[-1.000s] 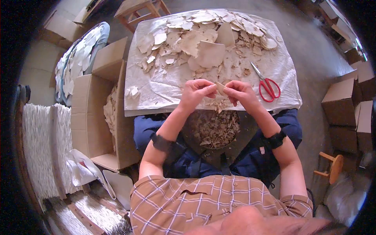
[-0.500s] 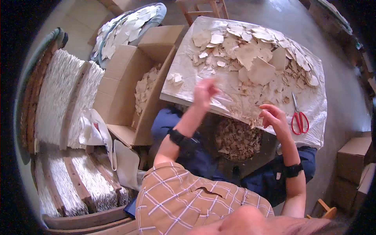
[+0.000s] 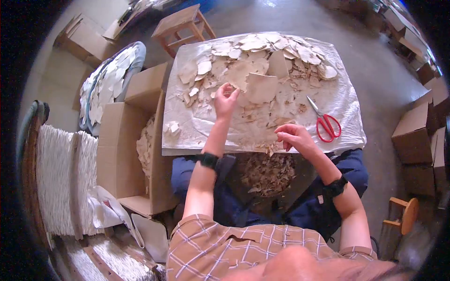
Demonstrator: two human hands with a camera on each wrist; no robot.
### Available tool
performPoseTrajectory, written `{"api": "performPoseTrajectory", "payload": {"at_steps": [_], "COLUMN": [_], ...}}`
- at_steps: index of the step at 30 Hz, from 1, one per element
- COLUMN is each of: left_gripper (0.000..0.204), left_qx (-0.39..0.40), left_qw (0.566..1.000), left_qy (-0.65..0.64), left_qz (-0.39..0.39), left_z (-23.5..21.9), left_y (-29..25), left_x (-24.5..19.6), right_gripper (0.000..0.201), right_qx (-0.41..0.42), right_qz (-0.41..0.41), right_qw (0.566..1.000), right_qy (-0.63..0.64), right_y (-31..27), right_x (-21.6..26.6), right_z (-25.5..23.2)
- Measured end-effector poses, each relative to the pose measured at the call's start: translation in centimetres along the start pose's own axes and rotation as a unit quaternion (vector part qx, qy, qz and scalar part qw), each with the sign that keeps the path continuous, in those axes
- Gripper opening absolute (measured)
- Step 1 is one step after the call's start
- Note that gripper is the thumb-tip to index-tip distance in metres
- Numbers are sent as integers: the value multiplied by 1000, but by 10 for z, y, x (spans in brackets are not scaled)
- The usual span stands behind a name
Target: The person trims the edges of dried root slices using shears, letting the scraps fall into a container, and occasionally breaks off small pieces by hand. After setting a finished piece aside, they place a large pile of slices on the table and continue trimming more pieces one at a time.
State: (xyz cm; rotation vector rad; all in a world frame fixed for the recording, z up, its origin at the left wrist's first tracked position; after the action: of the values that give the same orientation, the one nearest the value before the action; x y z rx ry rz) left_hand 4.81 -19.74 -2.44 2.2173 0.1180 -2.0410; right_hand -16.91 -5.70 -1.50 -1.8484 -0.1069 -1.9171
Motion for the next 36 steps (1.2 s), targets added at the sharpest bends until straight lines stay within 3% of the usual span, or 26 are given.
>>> {"api": "performPoseTrajectory", "payload": {"at_steps": [1, 2, 4, 6, 7, 9, 10, 11, 12, 13, 15, 18, 19, 21, 22, 23, 24, 26, 30, 31, 34, 36], "left_gripper": [43, 49, 47, 32, 32, 16, 16, 14, 14, 14, 19, 21, 21, 37, 46, 43, 43, 28, 13, 11, 10, 10], "left_qx": [-23, -46, -8, 63, 72, 76, 83, 75, 63, 66, 138, 162, 160, 121, 97, 116, 112, 208, 230, 255, 275, 271], "left_qw": [986, 946, 965, 981, 980, 965, 965, 920, 849, 848, 792, 764, 764, 913, 959, 977, 978, 955, 959, 954, 958, 957], "left_qy": [143, 282, 228, 181, 183, 200, 199, 229, 250, 248, 275, 335, 336, 153, 54, -74, -76, -202, -163, -152, -68, -84], "left_qz": [78, 155, 133, 42, 42, 148, 149, 310, 462, 464, 527, 527, 527, 359, 261, 162, 160, -58, -23, -44, -47, -52], "left_z": [9, 23, 40, 51, 56, 62, 64, 68, 72, 70, 77, 78, 76, 50, 38, 36, 35, 54, 44, 43, 44, 47], "left_y": [8, 13, 21, 21, 11, -19, -32, -58, -92, -105, -140, -157, -162, -143, -134, -121, -117, -109, -93, -92, -97, -98], "left_x": [-6, -12, -3, 12, 2, -42, -58, -100, -132, -142, -156, -154, -155, -150, -138, -119, -112, -59, -63, -64, -69, -67], "right_gripper": [23, 23, 23, 24, 27, 36, 36, 37, 39, 39, 36, 27, 25, 22, 22, 25, 27, 29, 35, 31, 27, 25], "right_qx": [-8, -16, -33, -53, -74, -106, -112, -115, -116, -109, -98, -68, -91, -109, -109, -104, -98, -66, -40, -86, -70, -80], "right_qz": [-4, -7, -10, -12, 6, 50, 49, 59, 67, 40, -2, -62, -85, -118, -116, -113, -108, -97, -82, -89, -136, -134], "right_qw": [1000, 1000, 999, 999, 996, 978, 977, 959, 936, 926, 934, 927, 930, 928, 928, 936, 943, 960, 974, 981, 986, 987], "right_qy": [5, 11, 3, -2, 53, 172, 175, 251, 325, 358, 344, 364, 346, 338, 336, 318, 299, 256, 208, 152, 61, 26], "right_y": [-2, -3, -6, -6, -5, -4, -3, -3, -3, -1, 1, 6, 3, -2, 0, 3, 5, 4, 3, -1, -1, 2], "right_x": [1, 2, 9, 12, 7, 1, 4, 3, 2, 5, 11, 15, 20, 28, 25, 19, 16, 17, 30, 40, 57, 51], "right_z": [-4, -8, -14, -19, -24, -31, -33, -33, -31, -29, -24, -21, -25, -29, -30, -30, -29, -16, -10, -20, -28, -30]}}
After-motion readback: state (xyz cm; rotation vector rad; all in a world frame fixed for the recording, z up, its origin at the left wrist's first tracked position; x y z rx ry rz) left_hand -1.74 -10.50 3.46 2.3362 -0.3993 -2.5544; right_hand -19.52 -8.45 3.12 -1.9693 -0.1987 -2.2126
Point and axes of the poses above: each hand's wrist, its own y-axis towards the middle knuckle, its own z-axis out of the palm, x = y × z, the point moved 9 cm from there along y, towards the middle knuckle, and after that the axes turned 4 degrees about x, right-handed, at the moved point
